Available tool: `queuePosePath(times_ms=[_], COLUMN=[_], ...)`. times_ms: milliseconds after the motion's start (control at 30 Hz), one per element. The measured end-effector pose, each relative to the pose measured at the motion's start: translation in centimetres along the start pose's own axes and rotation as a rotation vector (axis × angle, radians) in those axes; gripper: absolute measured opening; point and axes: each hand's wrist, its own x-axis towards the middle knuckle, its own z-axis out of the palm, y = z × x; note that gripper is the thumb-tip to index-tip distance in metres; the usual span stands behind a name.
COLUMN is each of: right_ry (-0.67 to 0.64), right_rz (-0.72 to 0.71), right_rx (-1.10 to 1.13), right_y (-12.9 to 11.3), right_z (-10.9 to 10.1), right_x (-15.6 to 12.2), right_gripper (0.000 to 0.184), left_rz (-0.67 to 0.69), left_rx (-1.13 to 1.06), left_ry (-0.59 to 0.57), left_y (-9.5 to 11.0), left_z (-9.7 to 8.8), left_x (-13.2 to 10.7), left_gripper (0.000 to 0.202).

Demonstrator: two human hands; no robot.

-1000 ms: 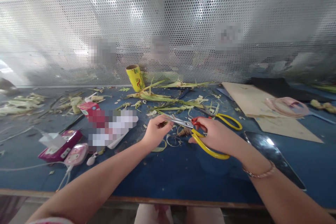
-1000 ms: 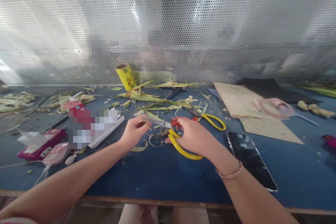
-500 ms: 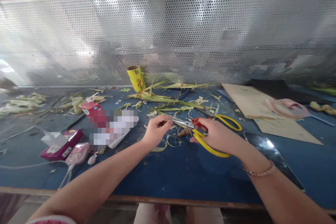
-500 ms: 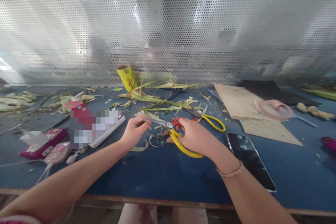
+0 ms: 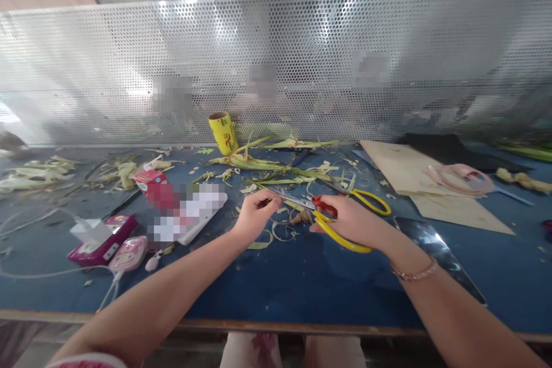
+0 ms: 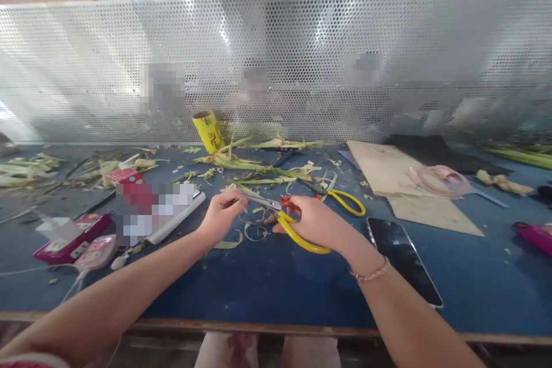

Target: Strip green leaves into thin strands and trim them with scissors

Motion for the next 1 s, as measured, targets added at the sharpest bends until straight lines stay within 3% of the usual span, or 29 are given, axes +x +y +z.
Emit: queuePosePath(times_ms=[167,333,467,567,667,867,1000], right_ry=[-0.014,0.153,0.270,0.241,0.228,0.326,0.322], right_rz=[-0.029,0.019,0.083,0.123,0.121,0.012,-0.061], right_rx=[0.059,0.237,0.304,0.308,0.261,0.142,0.110], right_y=[0.4,0.6,0.6,0.6,0.5,-0.1,-0.7], right_z=[-0.3,-0.5,-1.2,-1.4,-0.8,0.7,1.5], right_x=[0.2,1.2,1.4,1.3,1.2,1.4,2.0], right_gripper=[0.032,0.036,0.034,0.033,0.036,0.039,0.037], left_rz=[0.002,-0.069,0.010,0.094,0.150,0.287,0.348], left_rx=[0.011,0.264,0.521,0.668,0.784,0.738,0.627], left_ry=[-0.007,-0.044,-0.087,-0.060,-0.114,-0.329,-0.404], left_y=[0.1,-0.2,-1.6,-2.8,-3.0,-1.4,-0.7], left_z=[-0.1,-0.7,-1.2,-1.3,-1.1,-0.9,-0.9], left_x=[0.4,1.2,1.8,1.8,1.3,-0.4,-0.5], left_gripper=[0.021,0.030,0.050,0.065,0.068,0.059,0.066])
